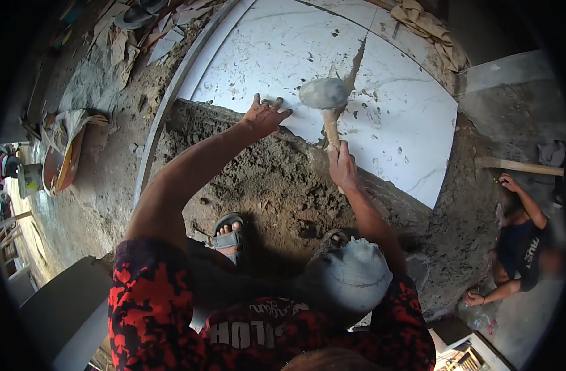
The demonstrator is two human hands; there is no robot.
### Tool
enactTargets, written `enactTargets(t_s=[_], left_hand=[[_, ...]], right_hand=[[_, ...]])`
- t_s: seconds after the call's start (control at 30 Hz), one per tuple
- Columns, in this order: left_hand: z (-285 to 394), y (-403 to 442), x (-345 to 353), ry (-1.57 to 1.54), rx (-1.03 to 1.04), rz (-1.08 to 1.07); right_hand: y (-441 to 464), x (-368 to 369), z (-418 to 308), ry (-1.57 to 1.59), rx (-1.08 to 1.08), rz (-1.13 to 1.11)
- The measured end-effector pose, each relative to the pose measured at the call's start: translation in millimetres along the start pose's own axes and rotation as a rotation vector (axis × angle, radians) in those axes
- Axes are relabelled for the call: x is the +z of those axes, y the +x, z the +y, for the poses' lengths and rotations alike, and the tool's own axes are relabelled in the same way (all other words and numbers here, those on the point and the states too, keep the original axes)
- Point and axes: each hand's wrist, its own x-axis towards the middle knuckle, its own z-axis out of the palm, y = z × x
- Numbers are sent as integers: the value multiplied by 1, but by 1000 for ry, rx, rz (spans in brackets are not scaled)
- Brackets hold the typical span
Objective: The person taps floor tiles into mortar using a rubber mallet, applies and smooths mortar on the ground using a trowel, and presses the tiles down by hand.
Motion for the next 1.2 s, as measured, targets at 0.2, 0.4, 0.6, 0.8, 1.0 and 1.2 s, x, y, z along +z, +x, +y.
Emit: enactTargets(t_s=[0.2, 0.4, 0.6, 0.8, 1.0, 1.2], left_hand=[[2, -4, -11, -86, -62, -40], [7, -9, -8, -142, -119, 43], [11, -3, 7, -99, -147, 131], [13, -4, 16, -127, -142, 243], [7, -5, 6, -104, -134, 205], [-4, -17, 42, -107, -48, 397]], right_hand=[[10, -7, -18, -152, 47, -112], [53, -1, -36, -170, -56, -148], [100, 22, -39, -295, -302, -183], [120, 28, -68, -281, -346, -221], [112, 38, -66, -231, -304, -250], [35, 3, -55, 91, -126, -266]])
